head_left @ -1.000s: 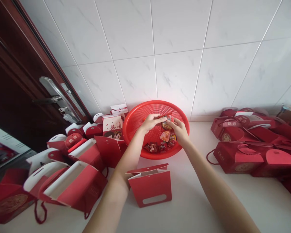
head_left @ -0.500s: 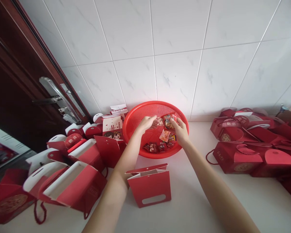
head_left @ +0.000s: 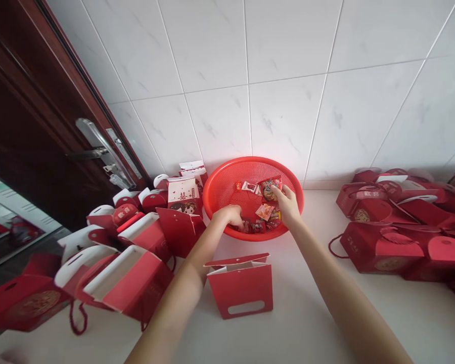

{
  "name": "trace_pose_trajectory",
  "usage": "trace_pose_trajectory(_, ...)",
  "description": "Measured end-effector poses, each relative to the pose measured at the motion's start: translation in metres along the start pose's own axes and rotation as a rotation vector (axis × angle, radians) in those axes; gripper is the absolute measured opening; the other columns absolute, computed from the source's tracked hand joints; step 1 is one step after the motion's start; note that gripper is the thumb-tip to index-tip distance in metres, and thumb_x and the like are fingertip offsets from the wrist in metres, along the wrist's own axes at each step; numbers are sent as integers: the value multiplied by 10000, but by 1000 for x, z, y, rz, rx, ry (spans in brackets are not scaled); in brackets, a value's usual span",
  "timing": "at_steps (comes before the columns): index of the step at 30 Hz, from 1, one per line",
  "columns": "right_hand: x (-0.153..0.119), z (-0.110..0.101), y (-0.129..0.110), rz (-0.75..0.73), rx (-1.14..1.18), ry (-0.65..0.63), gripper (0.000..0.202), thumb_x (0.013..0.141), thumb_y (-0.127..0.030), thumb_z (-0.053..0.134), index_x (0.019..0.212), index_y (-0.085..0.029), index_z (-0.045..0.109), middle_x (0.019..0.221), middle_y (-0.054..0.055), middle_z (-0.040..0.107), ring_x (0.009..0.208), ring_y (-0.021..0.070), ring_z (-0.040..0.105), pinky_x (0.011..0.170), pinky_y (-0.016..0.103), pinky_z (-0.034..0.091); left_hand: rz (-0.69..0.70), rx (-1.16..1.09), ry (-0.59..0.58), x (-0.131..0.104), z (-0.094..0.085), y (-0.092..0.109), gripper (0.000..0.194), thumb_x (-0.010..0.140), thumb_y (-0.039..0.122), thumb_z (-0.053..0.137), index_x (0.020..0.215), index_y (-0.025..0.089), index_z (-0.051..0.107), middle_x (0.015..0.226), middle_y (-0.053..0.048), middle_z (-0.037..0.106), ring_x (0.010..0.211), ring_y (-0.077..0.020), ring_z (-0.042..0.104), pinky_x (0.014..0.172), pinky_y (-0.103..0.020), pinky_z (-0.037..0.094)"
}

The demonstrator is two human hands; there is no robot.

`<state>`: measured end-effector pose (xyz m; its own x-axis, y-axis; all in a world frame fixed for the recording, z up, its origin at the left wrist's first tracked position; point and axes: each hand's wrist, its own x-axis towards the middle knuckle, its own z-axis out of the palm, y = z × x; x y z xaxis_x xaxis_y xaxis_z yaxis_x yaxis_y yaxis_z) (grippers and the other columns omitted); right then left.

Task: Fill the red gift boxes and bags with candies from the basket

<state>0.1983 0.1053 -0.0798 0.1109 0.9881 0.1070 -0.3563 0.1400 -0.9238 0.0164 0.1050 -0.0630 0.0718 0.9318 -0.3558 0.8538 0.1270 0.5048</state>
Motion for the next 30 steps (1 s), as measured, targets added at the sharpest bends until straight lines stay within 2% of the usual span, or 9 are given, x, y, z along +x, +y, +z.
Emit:
trace_pose_trajectory(4, -2, 1, -1, 11, -3, 18, 290, 688, -429, 771, 732, -216, 578, 763, 16, 687, 729, 207, 673, 607, 308, 566, 68, -86, 22, 1, 0, 0, 269, 349, 114, 873, 483, 201, 656, 541, -10, 647, 676, -250, 646, 641, -296, 468)
trace_pose_trajectory(7, -5, 3, -3, 5, 1, 36, 268, 689, -411, 759, 727, -217, 579, 756, 11, 679, 727, 201, 664, 590, 292, 555, 146, -231, 111, 3, 0, 0, 171, 502, 114, 812, 605, 194, 702, 675, -2, 706, 745, -203, 658, 707, -266, 499)
trace_pose_trajectory(11, -6, 2, -7, 9, 18, 84, 256, 698, -407, 741, 738, -223, 569, 759, 7, 679, 719, 193, 658, 577, 282, 548, 183, -429, 236, 5, -2, 2, 118, 684, 128, 703, 793, 172, 709, 887, -51, 744, 823, -177, 682, 730, -257, 544)
trace_pose_trajectory(16, -7, 2, -9, 10, 40, 112, 297, 684, -436, 765, 730, -228, 557, 759, 9, 694, 740, 202, 673, 587, 286, 569, 185, -542, 255, 6, -4, 3, 90, 742, 156, 669, 820, 153, 714, 853, -87, 753, 814, -193, 713, 732, -290, 587)
trace_pose_trajectory(20, -9, 6, -10, 12, 47, 116, 283, 682, -430, 755, 730, -223, 567, 732, -1, 695, 706, 195, 670, 539, 265, 548, 188, -557, 269, 5, -4, 3, 142, 779, 168, 636, 878, 147, 735, 852, -91, 764, 818, -200, 731, 755, -314, 608)
trace_pose_trajectory(24, -11, 8, -13, 25, 57, 118, 202, 719, -365, 707, 734, -213, 574, 740, 1, 705, 680, 187, 671, 556, 278, 546, 190, -519, 290, 3, -3, 4, 316, 798, 61, 556, 1053, 131, 729, 956, -102, 771, 861, -188, 745, 759, -284, 604)
trace_pose_trajectory(27, -11, 8, -14, 33, 59, 127, 160, 740, -328, 677, 728, -210, 570, 727, 0, 697, 664, 181, 664, 565, 285, 546, 187, -443, 329, 3, -2, 3, 417, 804, 21, 542, 1173, 133, 701, 1027, -103, 768, 889, -188, 747, 793, -279, 592)
trace_pose_trajectory(30, -12, 8, -14, 33, 55, 129, 157, 742, -327, 672, 728, -212, 566, 725, -1, 692, 661, 179, 659, 564, 285, 541, 154, -313, 384, 4, -1, 0, 424, 814, 28, 558, 1199, 135, 701, 1097, -116, 760, 980, -216, 731, 883, -305, 563)
